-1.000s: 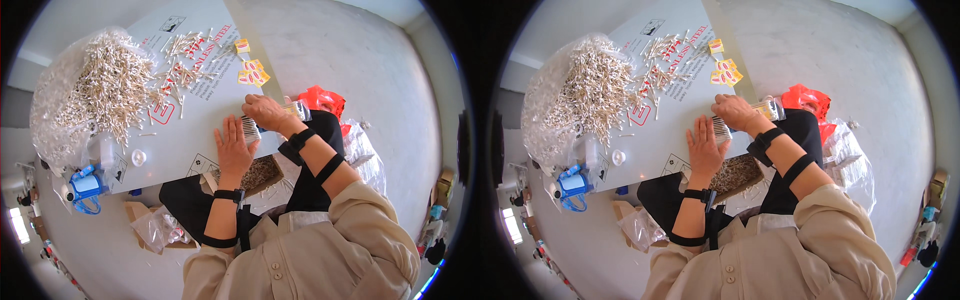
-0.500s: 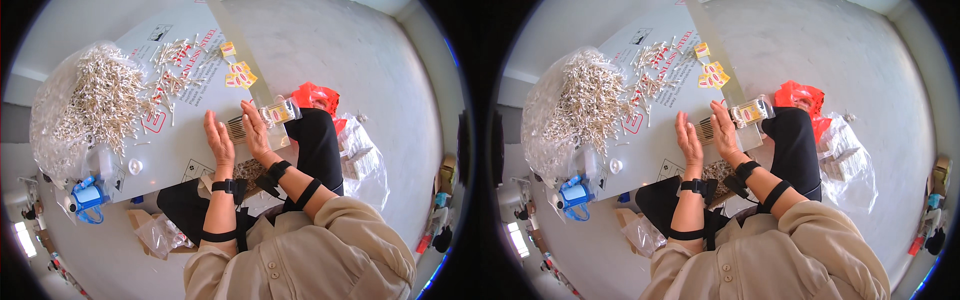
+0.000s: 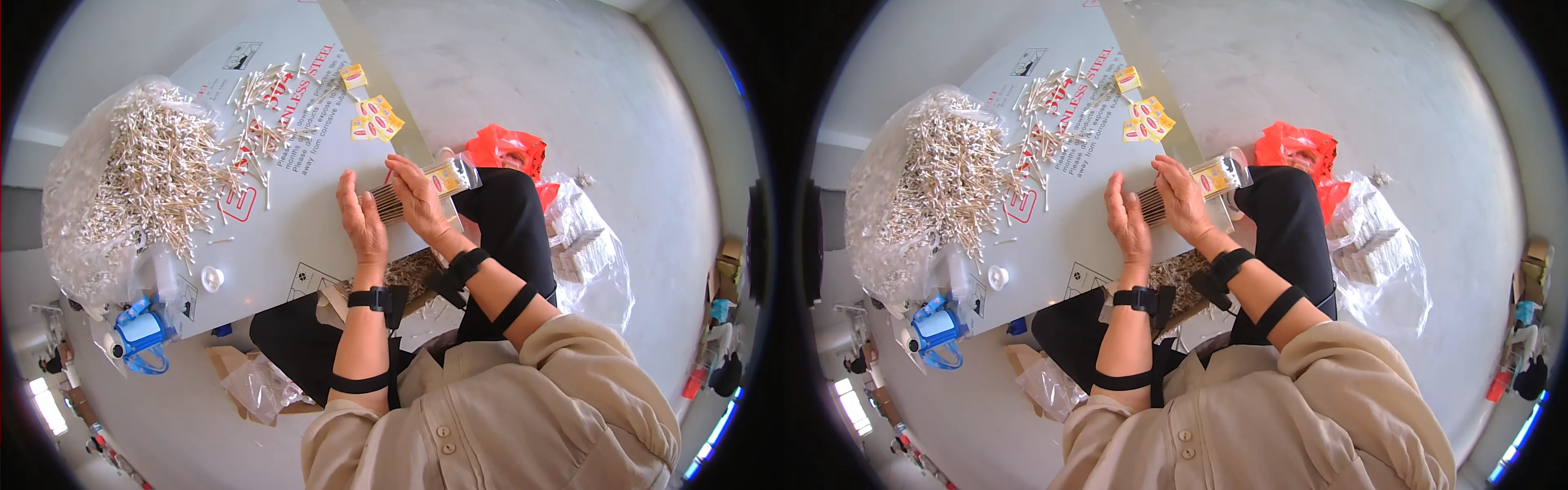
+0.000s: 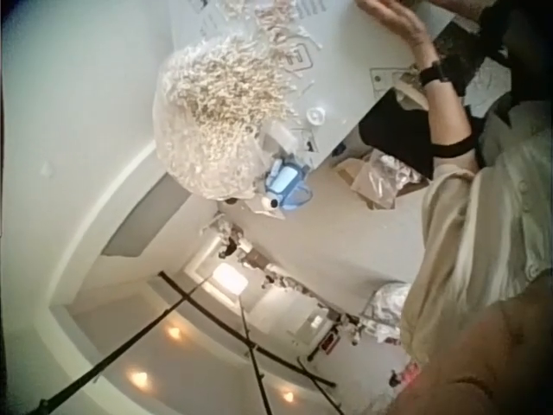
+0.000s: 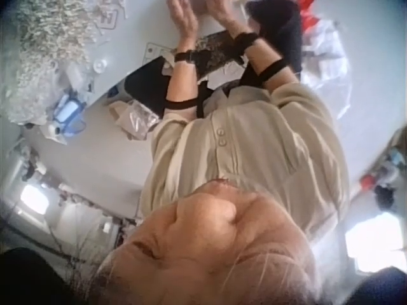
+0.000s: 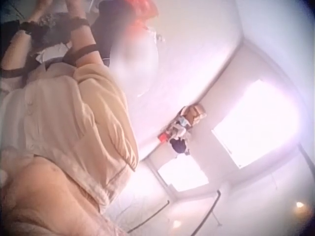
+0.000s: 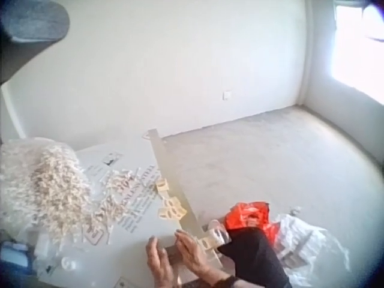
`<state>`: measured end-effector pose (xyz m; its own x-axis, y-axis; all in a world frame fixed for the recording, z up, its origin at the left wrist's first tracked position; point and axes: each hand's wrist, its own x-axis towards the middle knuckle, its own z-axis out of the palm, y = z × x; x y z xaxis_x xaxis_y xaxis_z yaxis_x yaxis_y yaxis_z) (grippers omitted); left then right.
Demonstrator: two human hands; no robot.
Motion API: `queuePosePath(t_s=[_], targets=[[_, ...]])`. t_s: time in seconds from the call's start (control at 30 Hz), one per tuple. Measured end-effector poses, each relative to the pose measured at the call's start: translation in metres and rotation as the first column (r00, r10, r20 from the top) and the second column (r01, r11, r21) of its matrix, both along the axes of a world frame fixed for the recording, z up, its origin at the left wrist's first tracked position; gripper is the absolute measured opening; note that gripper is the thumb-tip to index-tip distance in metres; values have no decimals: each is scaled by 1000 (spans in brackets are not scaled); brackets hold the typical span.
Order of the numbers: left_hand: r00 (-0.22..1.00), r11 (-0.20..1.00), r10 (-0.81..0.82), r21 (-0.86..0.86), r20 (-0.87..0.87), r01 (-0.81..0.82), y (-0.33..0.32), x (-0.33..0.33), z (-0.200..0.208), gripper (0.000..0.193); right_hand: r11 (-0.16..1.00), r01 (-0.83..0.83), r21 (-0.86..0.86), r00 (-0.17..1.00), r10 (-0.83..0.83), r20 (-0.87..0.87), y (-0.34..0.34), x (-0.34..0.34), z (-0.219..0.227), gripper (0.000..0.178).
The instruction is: The recorder is manually gathering groups of cotton swabs and placing them into clear plastic packaging bags.
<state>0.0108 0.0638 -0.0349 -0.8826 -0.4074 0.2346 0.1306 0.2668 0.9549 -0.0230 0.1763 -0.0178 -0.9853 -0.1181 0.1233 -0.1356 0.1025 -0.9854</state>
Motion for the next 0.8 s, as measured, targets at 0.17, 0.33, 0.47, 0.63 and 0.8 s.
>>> queuePosePath(t_s=[0.17, 0.33, 0.47, 0.63, 0.8], targets=[[938, 601, -226, -721, 262, 346, -16, 24, 25, 63, 790, -296, 536, 912, 401, -88, 49, -11, 34, 54], [911, 496, -160, -767, 380, 407, -12, 33, 21, 72, 463, -140, 875, 747, 630, -213, 51, -7, 17, 65], [896, 426, -104, -795, 432, 433, -9, 32, 19, 75, 492, -92, 866, 724, 630, -281, 54, -6, 2, 60], [890, 429, -101, -788, 444, 441, -5, 32, 19, 76, 506, -23, 862, 704, 621, -346, 57, -5, -9, 56], [892, 422, -74, -797, 445, 433, -9, 34, 14, 77, 462, 0, 887, 814, 515, -269, 62, 0, 13, 60]])
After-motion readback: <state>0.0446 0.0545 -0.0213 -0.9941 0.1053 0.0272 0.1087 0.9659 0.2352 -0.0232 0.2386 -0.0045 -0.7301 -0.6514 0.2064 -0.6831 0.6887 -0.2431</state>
